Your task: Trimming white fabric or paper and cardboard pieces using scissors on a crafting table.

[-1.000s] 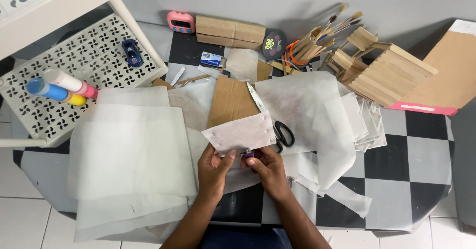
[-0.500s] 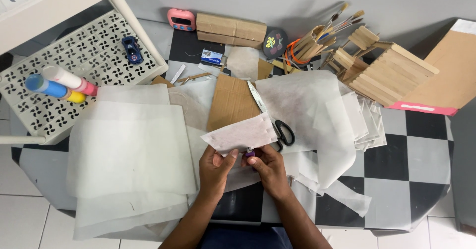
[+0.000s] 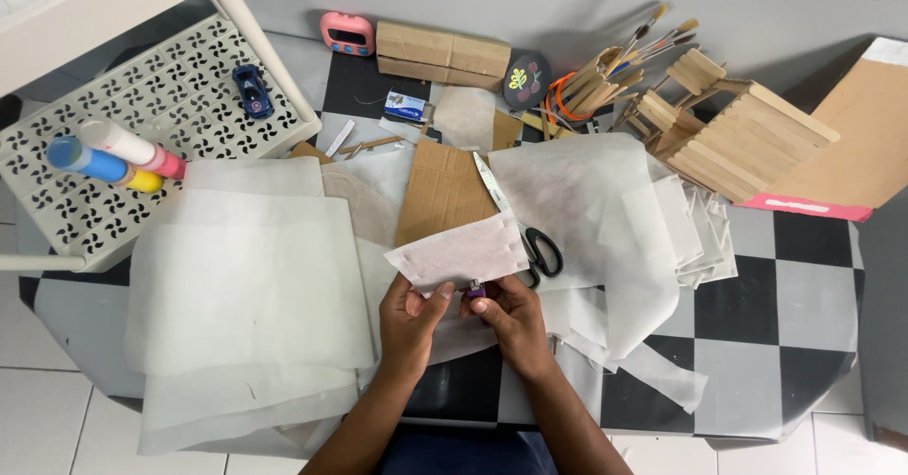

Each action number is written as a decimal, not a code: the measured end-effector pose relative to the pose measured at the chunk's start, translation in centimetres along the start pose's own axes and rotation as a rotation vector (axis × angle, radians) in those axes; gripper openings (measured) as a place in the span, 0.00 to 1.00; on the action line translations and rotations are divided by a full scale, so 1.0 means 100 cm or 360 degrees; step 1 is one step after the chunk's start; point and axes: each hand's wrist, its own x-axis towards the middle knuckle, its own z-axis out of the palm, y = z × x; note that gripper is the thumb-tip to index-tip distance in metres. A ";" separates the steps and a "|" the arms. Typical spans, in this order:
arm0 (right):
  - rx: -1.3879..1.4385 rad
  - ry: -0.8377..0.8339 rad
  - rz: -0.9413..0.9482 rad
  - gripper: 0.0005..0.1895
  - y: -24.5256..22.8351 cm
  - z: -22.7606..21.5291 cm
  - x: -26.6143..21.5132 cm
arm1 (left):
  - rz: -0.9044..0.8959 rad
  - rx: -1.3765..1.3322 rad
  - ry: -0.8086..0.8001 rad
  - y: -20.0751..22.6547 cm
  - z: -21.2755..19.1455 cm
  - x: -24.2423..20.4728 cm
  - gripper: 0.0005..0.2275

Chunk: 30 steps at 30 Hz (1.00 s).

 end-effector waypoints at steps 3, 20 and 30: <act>-0.0014 0.0005 0.0018 0.21 -0.007 0.003 0.000 | 0.0005 0.0013 -0.0019 0.002 0.000 0.000 0.18; -0.0140 -0.0005 -0.0060 0.19 -0.007 -0.003 0.000 | -0.0179 0.0169 -0.0157 0.023 0.020 -0.003 0.34; -0.0262 0.0018 -0.0064 0.11 -0.005 -0.009 -0.001 | -0.0184 0.0144 -0.0082 0.065 0.035 0.001 0.16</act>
